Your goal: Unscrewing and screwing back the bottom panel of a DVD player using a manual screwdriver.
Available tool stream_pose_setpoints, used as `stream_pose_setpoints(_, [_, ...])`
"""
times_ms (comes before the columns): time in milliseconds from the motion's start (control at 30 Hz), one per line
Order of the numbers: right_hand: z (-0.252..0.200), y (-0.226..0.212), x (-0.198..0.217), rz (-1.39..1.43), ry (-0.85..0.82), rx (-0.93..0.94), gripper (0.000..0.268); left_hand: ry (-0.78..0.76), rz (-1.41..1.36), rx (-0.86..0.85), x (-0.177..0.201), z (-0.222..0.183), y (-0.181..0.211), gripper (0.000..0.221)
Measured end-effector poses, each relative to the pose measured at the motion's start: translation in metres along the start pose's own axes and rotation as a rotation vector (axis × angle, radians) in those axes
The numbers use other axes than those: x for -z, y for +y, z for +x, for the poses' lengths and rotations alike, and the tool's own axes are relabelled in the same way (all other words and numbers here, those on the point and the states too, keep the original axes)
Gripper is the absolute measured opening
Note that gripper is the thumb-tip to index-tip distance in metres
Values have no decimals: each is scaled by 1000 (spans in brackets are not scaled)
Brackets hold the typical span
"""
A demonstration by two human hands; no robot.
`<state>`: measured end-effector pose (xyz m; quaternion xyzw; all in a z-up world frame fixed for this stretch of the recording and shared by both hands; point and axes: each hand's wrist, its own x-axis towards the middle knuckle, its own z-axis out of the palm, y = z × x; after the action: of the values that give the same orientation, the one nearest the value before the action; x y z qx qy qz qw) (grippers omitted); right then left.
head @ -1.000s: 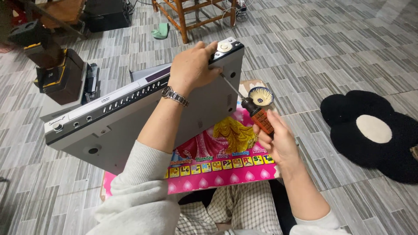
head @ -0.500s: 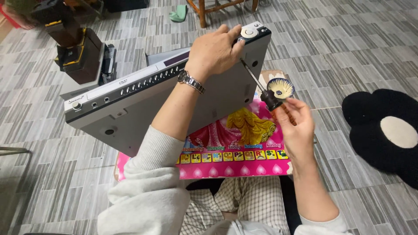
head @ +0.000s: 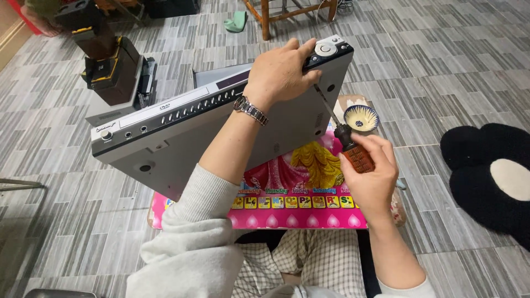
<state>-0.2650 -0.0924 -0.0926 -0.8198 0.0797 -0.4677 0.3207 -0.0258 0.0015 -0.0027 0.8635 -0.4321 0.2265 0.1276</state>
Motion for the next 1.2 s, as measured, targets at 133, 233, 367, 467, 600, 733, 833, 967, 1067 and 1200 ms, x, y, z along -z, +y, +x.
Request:
stream_pose_setpoints(133, [-3,4,0,-81,-13,23,45,38,51,-50,-1,-2,0,65])
stream_pose_setpoints(233, [-5,11,4,-50,-51,16,46,56,61,-70,-4,-1,-2,66])
stream_pose_setpoints(367, [-16,21,17,-18,-69,-53,47,25,55,-84,-4,-1,-4,65])
stream_pose_setpoints(467, [-33,44,20,31,-213,-200,48,9,38,-81,-2,3,-6,67])
stream_pose_setpoints(600, [-72,80,-1,28,-558,-122,51,-5,36,-77,-1,2,-1,65])
stream_pose_setpoints(733, [-83,84,-24,38,-616,-107,43,-13,10,-59,3,-3,2,64])
stream_pose_setpoints(833, [-91,103,-37,-19,-581,-90,49,5,-4,-58,1,-4,3,63])
stream_pose_setpoints(967, [-86,109,-39,-151,-610,13,52,28,-12,-66,-2,-1,-1,61])
stream_pose_setpoints(1067, [-78,102,-33,-225,-746,-108,77,-2,-4,-38,-1,0,0,59])
stream_pose_setpoints(1200, [-49,78,-32,-68,-672,-216,67,35,-14,-47,-2,0,-4,55])
